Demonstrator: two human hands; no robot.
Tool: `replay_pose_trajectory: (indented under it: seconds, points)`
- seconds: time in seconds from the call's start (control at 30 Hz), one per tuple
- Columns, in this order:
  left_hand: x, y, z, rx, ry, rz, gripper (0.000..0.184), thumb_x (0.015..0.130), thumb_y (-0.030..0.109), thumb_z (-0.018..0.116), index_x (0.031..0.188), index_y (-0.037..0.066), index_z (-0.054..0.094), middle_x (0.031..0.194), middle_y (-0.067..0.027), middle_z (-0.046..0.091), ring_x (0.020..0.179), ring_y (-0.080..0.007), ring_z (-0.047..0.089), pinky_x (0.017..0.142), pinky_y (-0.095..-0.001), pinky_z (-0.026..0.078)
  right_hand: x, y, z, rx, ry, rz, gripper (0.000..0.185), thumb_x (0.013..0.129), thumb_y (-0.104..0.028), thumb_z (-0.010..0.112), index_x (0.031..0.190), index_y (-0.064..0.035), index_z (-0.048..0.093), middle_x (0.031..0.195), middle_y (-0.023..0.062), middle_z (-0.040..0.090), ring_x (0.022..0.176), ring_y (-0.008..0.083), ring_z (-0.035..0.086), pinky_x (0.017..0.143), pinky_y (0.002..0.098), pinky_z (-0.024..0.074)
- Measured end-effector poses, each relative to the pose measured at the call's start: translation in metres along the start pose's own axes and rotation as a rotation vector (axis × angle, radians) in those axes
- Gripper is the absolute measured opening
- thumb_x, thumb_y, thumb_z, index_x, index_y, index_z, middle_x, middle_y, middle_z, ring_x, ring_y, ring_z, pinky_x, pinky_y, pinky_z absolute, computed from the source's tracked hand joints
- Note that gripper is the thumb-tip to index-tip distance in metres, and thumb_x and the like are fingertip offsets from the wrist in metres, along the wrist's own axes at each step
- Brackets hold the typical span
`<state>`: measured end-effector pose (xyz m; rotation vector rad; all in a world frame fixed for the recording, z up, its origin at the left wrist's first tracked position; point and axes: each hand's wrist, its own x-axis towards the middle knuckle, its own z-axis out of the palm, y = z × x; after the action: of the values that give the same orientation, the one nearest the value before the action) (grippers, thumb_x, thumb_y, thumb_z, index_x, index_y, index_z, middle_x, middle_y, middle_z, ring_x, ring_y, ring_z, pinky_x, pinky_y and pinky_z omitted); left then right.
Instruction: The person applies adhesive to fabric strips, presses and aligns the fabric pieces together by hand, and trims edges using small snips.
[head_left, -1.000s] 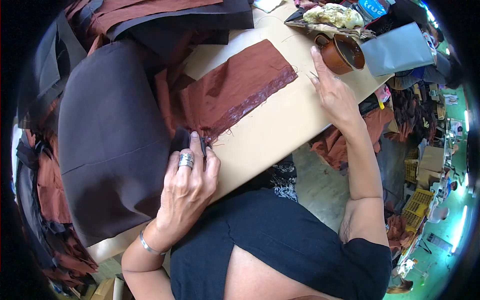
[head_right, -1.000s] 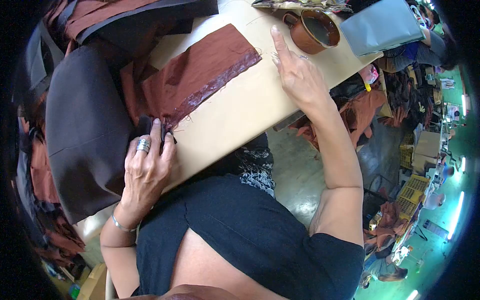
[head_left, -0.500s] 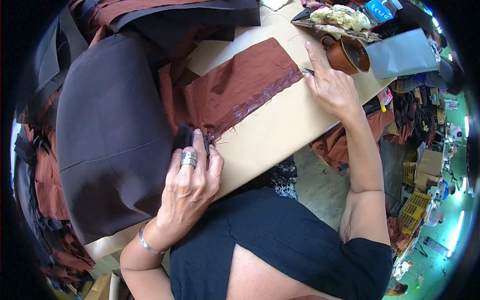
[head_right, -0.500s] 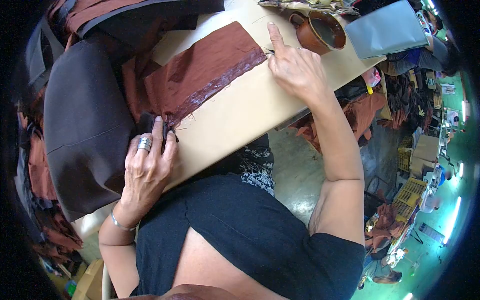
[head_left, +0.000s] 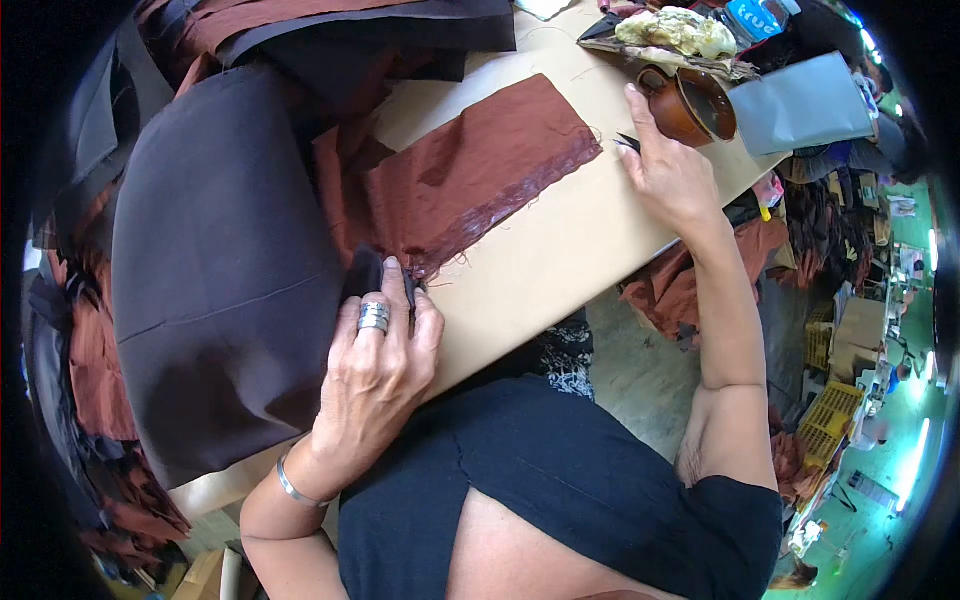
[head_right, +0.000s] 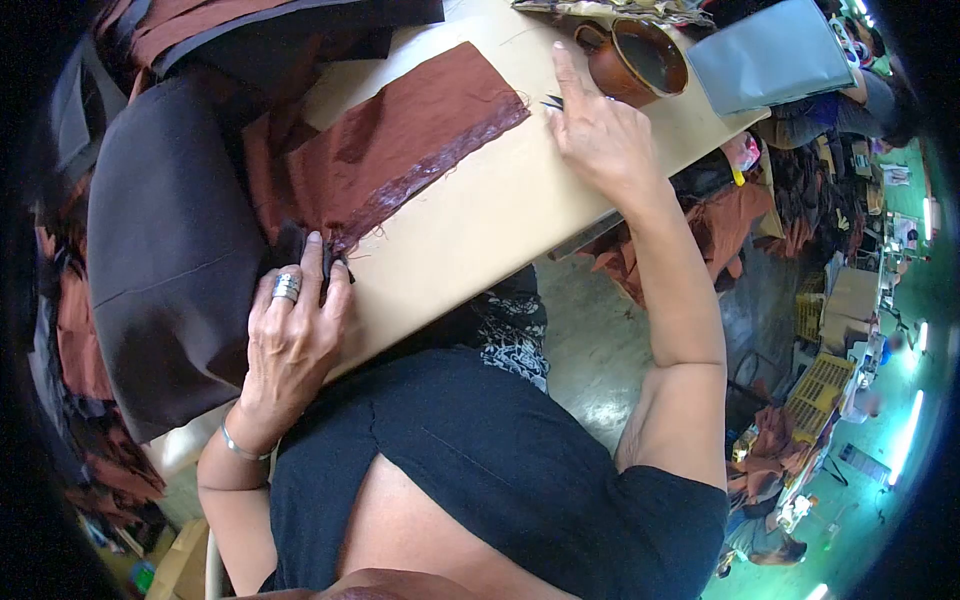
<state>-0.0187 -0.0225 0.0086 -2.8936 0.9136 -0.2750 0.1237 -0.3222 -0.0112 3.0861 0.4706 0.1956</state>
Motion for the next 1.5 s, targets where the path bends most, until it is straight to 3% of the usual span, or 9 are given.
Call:
replay_pose_trajectory:
  seconds: [0.37,0.6,0.9,1.03,1.13,1.27,1.37,1.43,1.5]
  points:
    - [0.000,0.000,-0.002,-0.003,-0.011,-0.003,0.024,0.077,0.009,0.054,0.098,-0.004,0.059,0.110,-0.0296,0.059,0.084,-0.0252,0.060,0.081,-0.0351,0.050,0.014,-0.009,-0.006,-0.113,-0.079,-0.075,0.068,0.087,-0.023,0.057,0.146,-0.0170,0.022,0.075,0.0197,0.064,0.067,0.0369,0.063,0.063,0.0472,0.0500]
    - [-0.002,-0.002,0.000,0.012,-0.003,0.014,0.026,0.077,0.011,0.054,0.099,-0.002,0.059,0.110,-0.0289,0.059,0.086,-0.0257,0.061,0.082,-0.0339,0.049,-0.004,0.002,0.005,-0.051,0.117,0.026,0.065,0.087,-0.017,0.058,0.144,-0.0158,0.027,0.095,0.0145,0.059,0.086,0.0357,0.060,0.074,0.0464,0.0499]
    - [-0.006,-0.014,-0.003,-0.181,0.132,-0.081,0.028,0.079,0.016,0.055,0.103,0.001,0.056,0.096,-0.0136,0.060,0.081,-0.0201,0.062,0.076,-0.0316,0.052,-0.008,-0.032,-0.002,0.140,0.306,-0.323,0.070,0.080,-0.012,0.064,0.142,-0.0040,0.032,0.138,0.0168,0.043,0.121,0.0347,0.044,0.101,0.0432,0.0355]
    - [-0.002,-0.007,0.008,-0.174,0.313,-0.059,0.020,0.081,0.018,0.053,0.094,0.003,0.055,0.089,-0.0100,0.059,0.080,-0.0180,0.062,0.076,-0.0331,0.051,-0.022,-0.109,-0.010,0.504,0.221,-0.703,0.084,0.076,-0.019,0.068,0.145,-0.0056,0.022,0.133,0.0154,0.049,0.123,0.0315,0.046,0.107,0.0494,0.0267]
    - [-0.001,-0.002,0.013,-0.161,0.450,-0.050,0.017,0.081,0.019,0.054,0.089,0.004,0.056,0.087,-0.0088,0.059,0.082,-0.0191,0.062,0.081,-0.0356,0.049,-0.016,-0.142,0.010,0.520,0.395,-0.842,0.065,0.083,-0.020,0.059,0.139,-0.0035,0.031,0.116,0.0145,0.059,0.113,0.0299,0.055,0.108,0.0536,0.0233]
    - [-0.038,-0.004,-0.014,-0.025,0.699,0.057,0.021,0.079,0.023,0.056,0.093,0.008,0.061,0.115,-0.0098,0.058,0.104,-0.0199,0.055,0.093,-0.0367,0.046,-0.008,-0.133,0.007,0.397,0.412,-0.856,0.051,0.093,-0.017,0.048,0.139,-0.0010,0.032,0.114,0.0161,0.058,0.120,0.0349,0.046,0.107,0.0512,0.0258]
    - [-0.091,-0.013,-0.013,-0.052,0.587,-0.293,0.049,0.074,0.021,0.063,0.122,0.024,0.054,0.139,-0.0093,0.044,0.122,-0.0287,0.047,0.105,-0.0560,0.030,-0.006,-0.120,-0.016,0.376,0.477,-0.806,0.060,0.091,-0.023,0.053,0.139,0.0035,0.029,0.112,0.0154,0.058,0.124,0.0418,0.038,0.107,0.0514,0.0248]
    - [-0.119,-0.026,-0.022,-0.169,0.269,-0.650,0.081,0.061,0.017,0.072,0.135,0.029,0.043,0.146,-0.0121,0.035,0.129,-0.0322,0.040,0.105,-0.0622,0.022,-0.006,-0.112,-0.019,0.343,0.525,-0.737,0.067,0.082,-0.018,0.060,0.139,0.0006,0.030,0.111,0.0164,0.059,0.122,0.0433,0.041,0.106,0.0542,0.0247]
    - [-0.138,-0.037,-0.008,-0.231,0.195,-0.780,0.091,0.052,0.011,0.075,0.137,0.023,0.042,0.147,-0.0126,0.033,0.131,-0.0341,0.037,0.103,-0.0636,0.024,-0.001,-0.109,-0.024,0.307,0.555,-0.709,0.072,0.076,-0.013,0.064,0.139,-0.0008,0.031,0.112,0.0176,0.058,0.122,0.0458,0.039,0.105,0.0557,0.0251]
